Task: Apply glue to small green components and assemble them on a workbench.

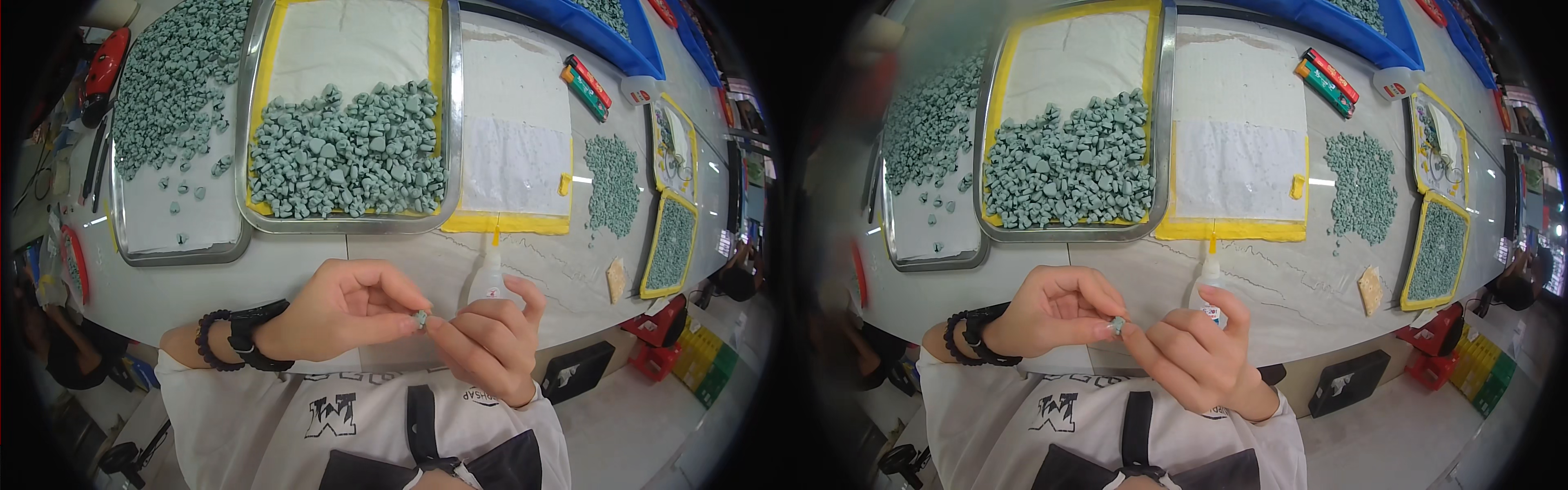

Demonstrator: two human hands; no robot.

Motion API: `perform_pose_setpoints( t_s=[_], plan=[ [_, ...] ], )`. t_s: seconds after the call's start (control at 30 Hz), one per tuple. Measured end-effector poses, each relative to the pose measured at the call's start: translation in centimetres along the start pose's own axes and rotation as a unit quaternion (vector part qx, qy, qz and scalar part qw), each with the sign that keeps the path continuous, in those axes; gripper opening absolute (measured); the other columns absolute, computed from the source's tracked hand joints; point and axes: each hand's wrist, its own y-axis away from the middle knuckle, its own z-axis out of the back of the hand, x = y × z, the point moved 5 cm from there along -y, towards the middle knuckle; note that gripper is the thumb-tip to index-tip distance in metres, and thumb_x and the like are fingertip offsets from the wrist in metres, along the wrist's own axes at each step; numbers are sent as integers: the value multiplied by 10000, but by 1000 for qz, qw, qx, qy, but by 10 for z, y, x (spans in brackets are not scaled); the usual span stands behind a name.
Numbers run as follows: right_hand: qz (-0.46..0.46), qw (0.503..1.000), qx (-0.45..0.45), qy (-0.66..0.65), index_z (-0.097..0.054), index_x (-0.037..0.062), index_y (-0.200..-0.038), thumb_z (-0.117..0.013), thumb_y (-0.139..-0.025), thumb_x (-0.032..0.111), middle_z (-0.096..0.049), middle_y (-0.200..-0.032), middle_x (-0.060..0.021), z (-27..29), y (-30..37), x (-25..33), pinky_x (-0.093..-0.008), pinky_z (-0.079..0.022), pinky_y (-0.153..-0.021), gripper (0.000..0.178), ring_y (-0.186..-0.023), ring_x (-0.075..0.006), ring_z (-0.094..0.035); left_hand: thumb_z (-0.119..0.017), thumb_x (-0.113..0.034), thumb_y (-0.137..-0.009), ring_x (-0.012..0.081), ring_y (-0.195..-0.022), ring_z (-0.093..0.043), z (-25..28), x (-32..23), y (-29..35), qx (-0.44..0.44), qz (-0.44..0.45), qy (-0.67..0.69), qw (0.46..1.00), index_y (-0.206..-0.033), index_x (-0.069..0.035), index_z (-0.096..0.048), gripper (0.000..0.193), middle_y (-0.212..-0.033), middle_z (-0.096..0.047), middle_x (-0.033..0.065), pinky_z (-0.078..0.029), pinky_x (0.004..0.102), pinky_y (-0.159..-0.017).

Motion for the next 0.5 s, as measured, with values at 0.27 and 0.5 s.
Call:
perform_pose_setpoints(
  t_s=[0.27, 0.5],
  plan=[
    [-95, 983, -8, -159, -673, 108, -798, -732, -586, 39, -586, -690, 8, 1, -5, -14, -428, -375, -907, 231, -679, -169, -570, -637, 132, -741, 176, -894, -617, -6, -16, 6, 25, -202, -189, 961, -928, 14, -628, 221, -979, -616, 138, -498, 277, -775],
    [-124, 967, 19, -224, -666, 93, -792, -718, -604, 33, -647, -750, -24, 1, -8, -15, -450, -362, -924, 204, -778, -223, -619, -664, 121, -718, 189, -849, -633, -10, -23, 9, 25, -265, -285, 921, -909, -1, -659, 227, -954, -637, 136, -506, 271, -732]
  ],
)
